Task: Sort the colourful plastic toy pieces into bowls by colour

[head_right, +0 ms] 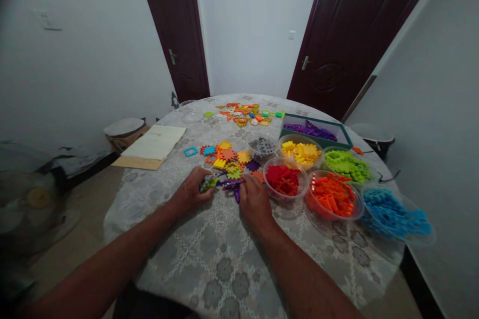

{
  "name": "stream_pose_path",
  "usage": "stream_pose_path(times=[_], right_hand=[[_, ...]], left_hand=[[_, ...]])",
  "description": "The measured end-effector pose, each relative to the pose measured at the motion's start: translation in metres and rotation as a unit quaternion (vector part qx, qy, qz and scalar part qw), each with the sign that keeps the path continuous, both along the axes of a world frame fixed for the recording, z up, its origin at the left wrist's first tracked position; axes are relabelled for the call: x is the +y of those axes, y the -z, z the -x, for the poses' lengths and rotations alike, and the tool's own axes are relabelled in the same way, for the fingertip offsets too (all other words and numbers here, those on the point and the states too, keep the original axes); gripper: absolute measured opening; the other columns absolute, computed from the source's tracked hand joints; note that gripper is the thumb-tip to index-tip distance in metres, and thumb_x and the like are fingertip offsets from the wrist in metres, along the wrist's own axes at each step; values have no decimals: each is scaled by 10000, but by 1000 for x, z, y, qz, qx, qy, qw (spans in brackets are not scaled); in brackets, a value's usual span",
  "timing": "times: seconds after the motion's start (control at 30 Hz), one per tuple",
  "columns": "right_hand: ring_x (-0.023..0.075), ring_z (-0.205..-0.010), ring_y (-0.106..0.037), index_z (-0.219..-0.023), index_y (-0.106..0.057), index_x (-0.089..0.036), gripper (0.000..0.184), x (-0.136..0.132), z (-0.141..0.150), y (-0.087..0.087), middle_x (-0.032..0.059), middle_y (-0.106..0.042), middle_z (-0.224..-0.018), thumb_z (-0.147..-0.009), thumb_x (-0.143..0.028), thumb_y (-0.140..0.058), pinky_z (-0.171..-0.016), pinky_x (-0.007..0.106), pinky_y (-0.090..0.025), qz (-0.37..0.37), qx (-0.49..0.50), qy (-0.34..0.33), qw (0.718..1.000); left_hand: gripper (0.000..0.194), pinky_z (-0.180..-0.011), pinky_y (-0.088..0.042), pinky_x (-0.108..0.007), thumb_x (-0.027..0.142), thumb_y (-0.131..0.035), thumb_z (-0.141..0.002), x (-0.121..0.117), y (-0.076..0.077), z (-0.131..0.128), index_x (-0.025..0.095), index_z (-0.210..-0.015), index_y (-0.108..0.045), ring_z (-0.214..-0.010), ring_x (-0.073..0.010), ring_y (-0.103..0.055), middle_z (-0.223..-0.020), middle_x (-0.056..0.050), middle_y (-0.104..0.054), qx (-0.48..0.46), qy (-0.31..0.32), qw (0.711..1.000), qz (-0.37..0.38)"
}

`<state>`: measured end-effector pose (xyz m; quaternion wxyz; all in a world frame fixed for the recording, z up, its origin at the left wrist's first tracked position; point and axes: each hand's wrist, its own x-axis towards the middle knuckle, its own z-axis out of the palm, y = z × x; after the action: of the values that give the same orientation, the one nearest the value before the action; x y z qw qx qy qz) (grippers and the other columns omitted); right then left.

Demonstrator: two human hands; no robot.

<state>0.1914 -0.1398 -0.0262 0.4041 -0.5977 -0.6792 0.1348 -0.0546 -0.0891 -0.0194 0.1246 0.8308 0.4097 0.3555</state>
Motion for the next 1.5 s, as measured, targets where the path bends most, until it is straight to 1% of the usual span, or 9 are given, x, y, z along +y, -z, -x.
stream_pose_path(times=[0.3,0.47,0.57,0.73,0.9,1.0,1.3,1.4,1.5], right_hand=[[249,-1237,-683,-1324,-696,-160,398,0,-2,2,146,-736,-1308,-999,-226,-478,-1158,430,-508,-12,13,-1,1000],[247,-1270,-673,-1335,-700,-164,447,-3,1,2,141,-730,-1334,-955,-170,-464,-1181,442,-501,-18,-1,-1,1000],[252,-1297,-667,-1333,-709,-156,485,-3,1,1,145,-724,-1362,-933,-135,-435,-1203,462,-491,-20,2,9,1000],[255,-1332,-664,-1357,-712,-189,490,-7,3,-2,117,-725,-1393,-953,-124,-443,-1194,471,-516,-78,14,8,997],[249,-1361,-652,-1509,-602,-236,506,-14,8,-10,101,-688,-1459,-1019,-168,-496,-1168,455,-546,-173,25,12,985],[244,-1359,-652,-1503,-609,-253,480,-16,11,-17,98,-692,-1449,-1039,-177,-515,-1172,448,-542,-187,19,9,982],[219,-1184,-726,-1268,-757,-232,306,-17,10,-34,108,-759,-1266,-1051,-197,-544,-1058,379,-593,-176,18,7,984],[232,-1193,-717,-1254,-758,-230,302,-16,-4,-55,111,-755,-1273,-1047,-211,-538,-1056,394,-583,-165,-3,47,985],[253,-1168,-707,-1234,-755,-226,294,-5,-25,-80,110,-767,-1233,-1028,-227,-546,-1069,437,-558,-147,-73,62,985]], left_hand=[[235,-952,-548,-439,265,-677,-831,5,-6,6,241,-1053,-602,-996,-243,-629,-1043,-51,-610,-103,-104,989,30],[255,-731,-547,-341,338,-713,-822,6,-16,9,244,-1034,-609,-756,-184,-609,-844,21,-603,-202,-131,958,156],[276,-575,-493,-264,426,-710,-832,14,-28,5,239,-994,-588,-647,-140,-569,-793,34,-590,-377,-75,875,295],[287,-515,-475,-204,350,-795,-784,31,-54,-19,171,-960,-655,-726,-148,-642,-867,-57,-690,-594,98,644,472],[291,-535,-520,-232,350,-801,-808,33,-54,-57,131,-983,-721,-575,-127,-604,-790,-76,-707,-579,206,543,572],[283,-530,-519,-228,342,-803,-814,27,-45,-72,117,-972,-734,-553,-120,-596,-790,-84,-715,-554,222,533,600],[403,-537,-516,-224,377,-856,-750,26,-34,-70,146,-1032,-684,-609,-135,-629,-801,-60,-699,-516,214,572,600],[468,-500,-476,-209,368,-867,-736,32,-33,-67,190,-1100,-632,-563,-116,-590,-788,-21,-675,-524,199,606,565],[447,-466,-456,-216,404,-838,-775,36,-32,-66,220,-1110,-606,-489,-97,-524,-745,24,-636,-497,164,673,522]])
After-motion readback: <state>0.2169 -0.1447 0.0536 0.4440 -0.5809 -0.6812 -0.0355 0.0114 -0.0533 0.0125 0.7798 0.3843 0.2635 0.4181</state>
